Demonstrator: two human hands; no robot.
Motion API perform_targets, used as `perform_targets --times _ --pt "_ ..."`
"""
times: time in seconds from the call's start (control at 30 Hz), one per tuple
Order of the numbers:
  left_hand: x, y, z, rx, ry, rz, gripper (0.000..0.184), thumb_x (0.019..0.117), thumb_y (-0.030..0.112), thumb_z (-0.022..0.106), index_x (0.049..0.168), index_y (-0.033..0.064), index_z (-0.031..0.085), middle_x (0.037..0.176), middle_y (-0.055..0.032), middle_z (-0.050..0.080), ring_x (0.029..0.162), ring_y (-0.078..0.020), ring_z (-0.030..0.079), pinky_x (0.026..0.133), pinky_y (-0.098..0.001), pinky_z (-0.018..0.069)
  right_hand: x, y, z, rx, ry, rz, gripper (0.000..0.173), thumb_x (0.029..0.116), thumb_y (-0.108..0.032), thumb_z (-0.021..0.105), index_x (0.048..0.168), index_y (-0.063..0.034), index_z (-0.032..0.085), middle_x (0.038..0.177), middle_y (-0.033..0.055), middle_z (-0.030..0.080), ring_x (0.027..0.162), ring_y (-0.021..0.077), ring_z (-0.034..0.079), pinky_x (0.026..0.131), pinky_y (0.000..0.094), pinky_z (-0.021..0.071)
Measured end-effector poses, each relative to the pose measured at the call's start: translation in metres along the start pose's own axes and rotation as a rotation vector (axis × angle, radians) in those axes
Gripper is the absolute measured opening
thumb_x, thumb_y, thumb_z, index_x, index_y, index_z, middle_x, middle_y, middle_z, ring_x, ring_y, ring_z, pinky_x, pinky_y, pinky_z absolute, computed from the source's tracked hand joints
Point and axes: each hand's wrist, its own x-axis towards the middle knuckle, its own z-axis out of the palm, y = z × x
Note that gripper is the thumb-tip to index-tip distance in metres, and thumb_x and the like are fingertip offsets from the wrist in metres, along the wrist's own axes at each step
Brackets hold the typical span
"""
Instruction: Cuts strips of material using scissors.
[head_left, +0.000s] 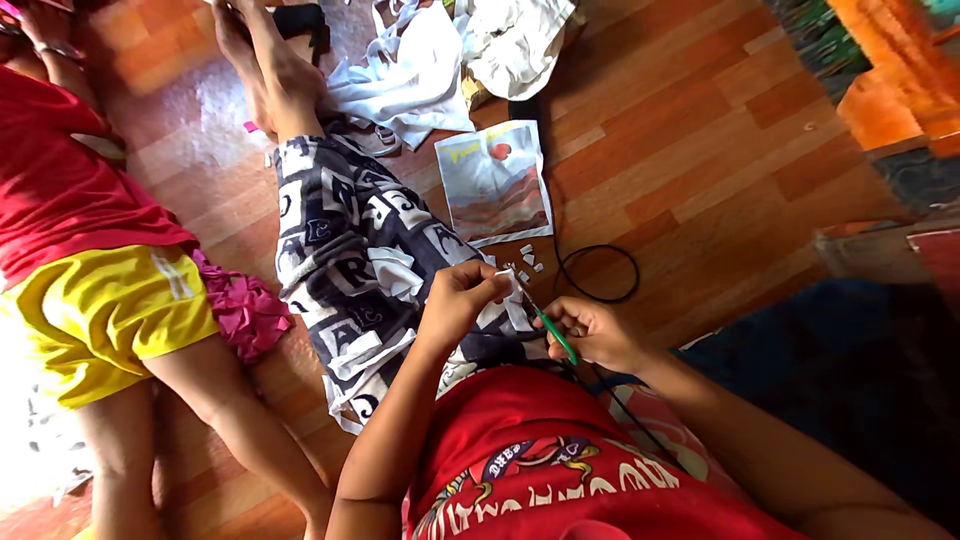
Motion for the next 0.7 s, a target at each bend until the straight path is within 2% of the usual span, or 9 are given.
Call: perform_targets --times 0.13,0.33,0.5,0.7 --pt "0.004 0.001 -0.001 0.005 -0.047 -0.019 0.016 0.0968 0.008 0.06 0.083 0.007 0.068 0.071 0.0027 0.066 0.062 -0.0017 0.059 0.059 -0.0189 0.0472 -0.002 -0.001 -0.003 0.032 -0.014 0.025 0.026 0.0834 -0.022 0.078 0.105 -0.0142 0.066 0.076 -0.0165 0.066 0.061 -0.0093 0.058 0.052 0.0072 0.044" --pt "0.007 -0.001 0.002 0.003 -0.095 -0.006 0.016 0.0952 0.008 0.059 0.083 0.0059 0.068 0.07 0.002 0.065 0.063 -0.0038 0.06 0.061 -0.0222 0.0507 -0.001 0.007 -0.005 0.085 -0.029 -0.025 0.035 0.0821 -0.037 0.081 0.106 -0.0161 0.067 0.076 -0.0169 0.066 0.064 -0.0076 0.059 0.056 0.0094 0.047" --pt "0.008 -0.001 0.005 -0.009 -0.112 -0.031 0.015 0.0957 0.007 0.058 0.084 0.0052 0.068 0.071 0.0017 0.065 0.064 -0.0041 0.061 0.063 -0.0227 0.0528 -0.001 0.007 -0.006 0.09 -0.026 -0.016 0.034 0.0826 -0.037 0.081 0.106 -0.0162 0.067 0.076 -0.0162 0.065 0.064 -0.0067 0.059 0.056 0.0098 0.0474" --pt "0.013 -0.002 0.007 0.011 -0.129 -0.033 0.015 0.096 0.008 0.059 0.084 0.0048 0.068 0.071 0.001 0.065 0.064 -0.0038 0.06 0.062 -0.0216 0.0508 -0.002 0.007 -0.005 0.079 0.022 -0.017 0.032 0.083 -0.036 0.08 0.104 -0.0159 0.066 0.074 -0.0161 0.066 0.062 -0.0078 0.059 0.054 0.0088 0.0457"
